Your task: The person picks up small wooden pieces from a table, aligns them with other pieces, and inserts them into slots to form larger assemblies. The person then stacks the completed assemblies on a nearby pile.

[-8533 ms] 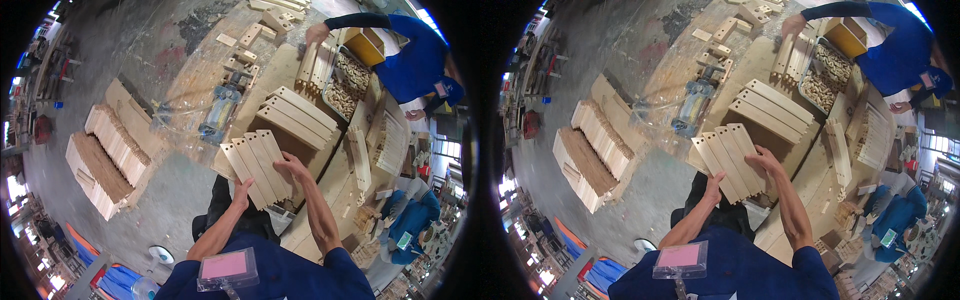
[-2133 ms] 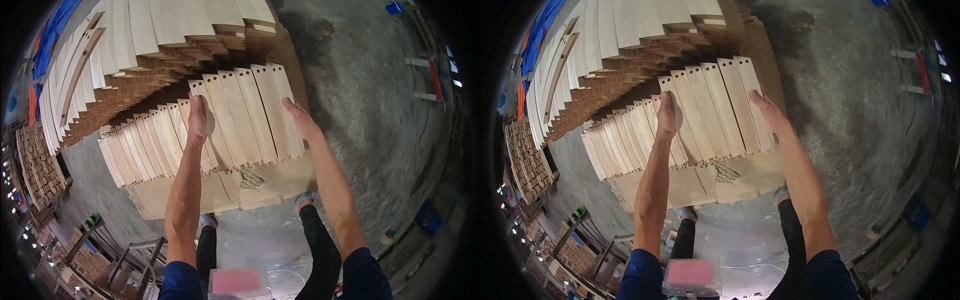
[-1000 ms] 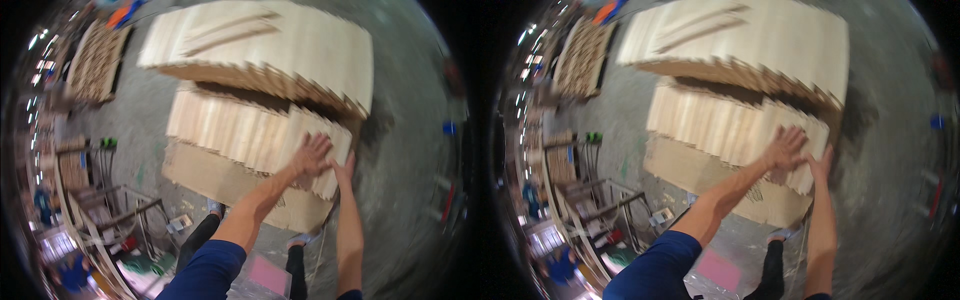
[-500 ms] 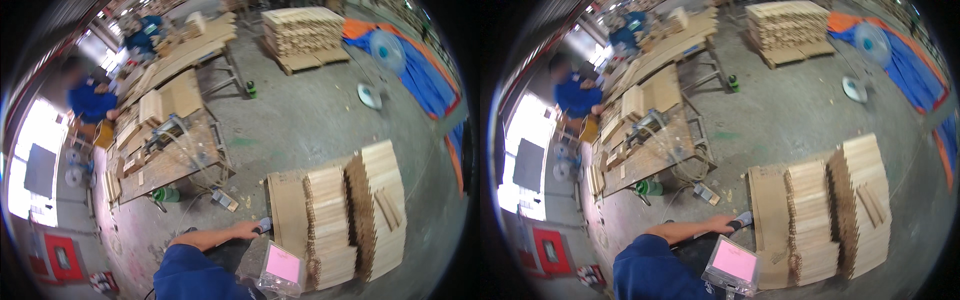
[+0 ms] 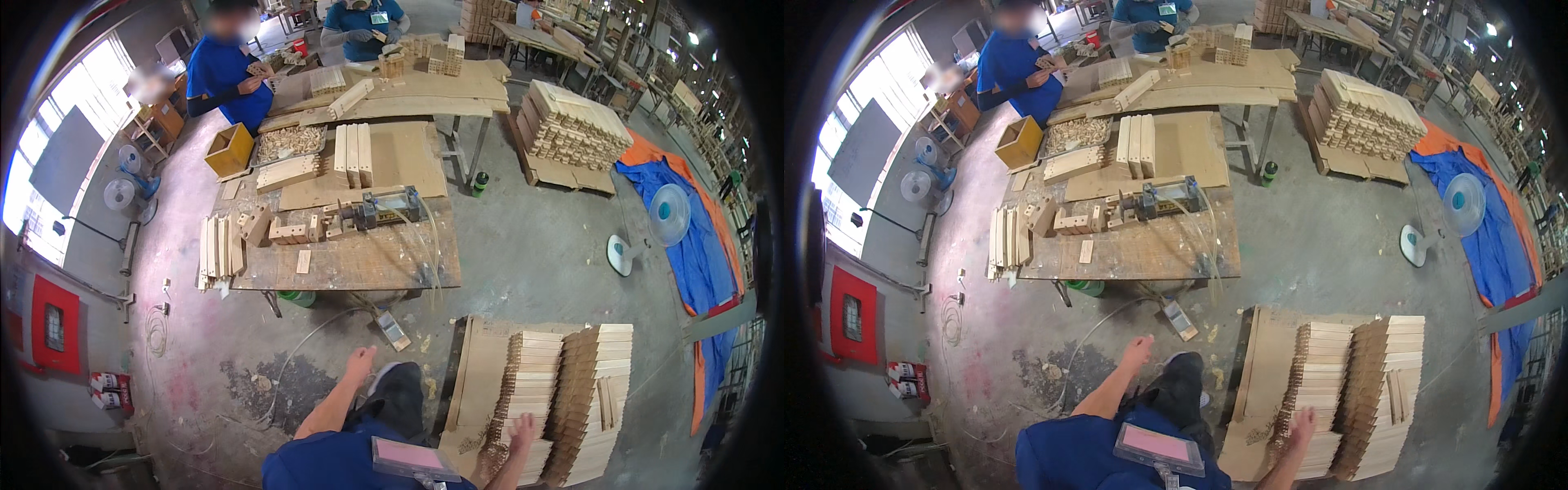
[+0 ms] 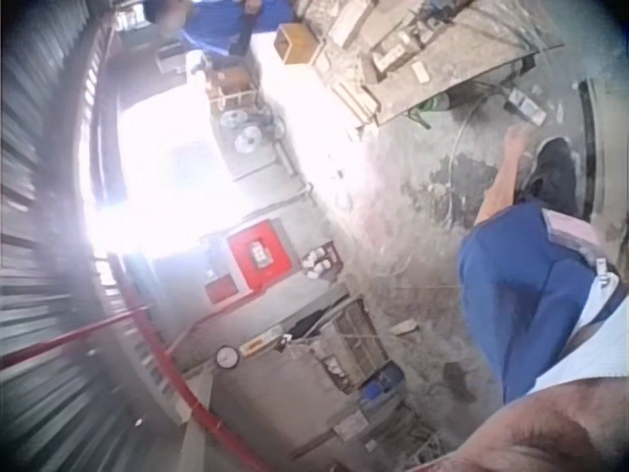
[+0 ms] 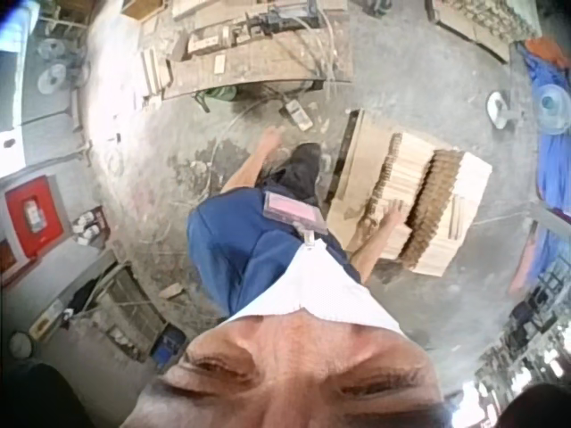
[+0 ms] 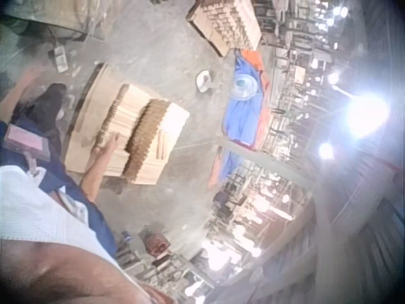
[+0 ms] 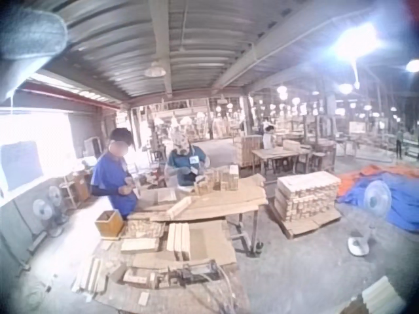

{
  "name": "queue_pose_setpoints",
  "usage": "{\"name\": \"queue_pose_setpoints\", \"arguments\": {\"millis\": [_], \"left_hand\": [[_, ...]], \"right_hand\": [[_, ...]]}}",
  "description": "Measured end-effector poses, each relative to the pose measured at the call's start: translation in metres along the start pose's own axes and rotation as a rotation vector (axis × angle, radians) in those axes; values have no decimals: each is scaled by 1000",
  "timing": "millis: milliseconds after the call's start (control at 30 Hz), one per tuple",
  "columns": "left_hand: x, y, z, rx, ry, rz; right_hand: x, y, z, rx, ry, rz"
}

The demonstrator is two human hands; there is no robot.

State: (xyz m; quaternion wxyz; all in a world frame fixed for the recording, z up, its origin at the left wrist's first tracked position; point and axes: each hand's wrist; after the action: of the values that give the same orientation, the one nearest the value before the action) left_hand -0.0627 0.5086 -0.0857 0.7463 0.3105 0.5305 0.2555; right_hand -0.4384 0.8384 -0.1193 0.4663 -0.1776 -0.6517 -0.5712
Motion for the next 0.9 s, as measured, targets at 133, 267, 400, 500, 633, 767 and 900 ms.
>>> {"name": "queue_pose_setpoints", "arguments": {"millis": [133,267,400,500,633,767,900], "left_hand": [[-55,-40,21,-74,324,-109],[-132,-108,81,-17,485,-279],[-265,-207,133,180,690,-375],[-345,-288,193,88,602,-381],[-415,-377,172,214,476,-220],[-446,-424,182,247,502,-107],[-476,-433,154,479,486,39]], "right_hand": [[-10,40,-53,118,-34,-102],[19,65,-145,114,-41,-79],[86,20,-274,240,41,205],[147,12,-453,481,2,327],[210,-17,-635,621,228,487],[230,-28,-809,830,296,446],[246,-93,-905,668,850,504]]}}
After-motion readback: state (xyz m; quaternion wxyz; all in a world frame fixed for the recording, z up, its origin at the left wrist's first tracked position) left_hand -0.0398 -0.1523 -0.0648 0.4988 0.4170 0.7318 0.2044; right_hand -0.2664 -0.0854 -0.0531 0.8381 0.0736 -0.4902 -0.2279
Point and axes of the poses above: each hand's wrist, its own y-axis away from the middle knuckle, its own z-axis out of the back of the hand, x = y × z, and after that the axes turned 7 degrees about z, right-handed
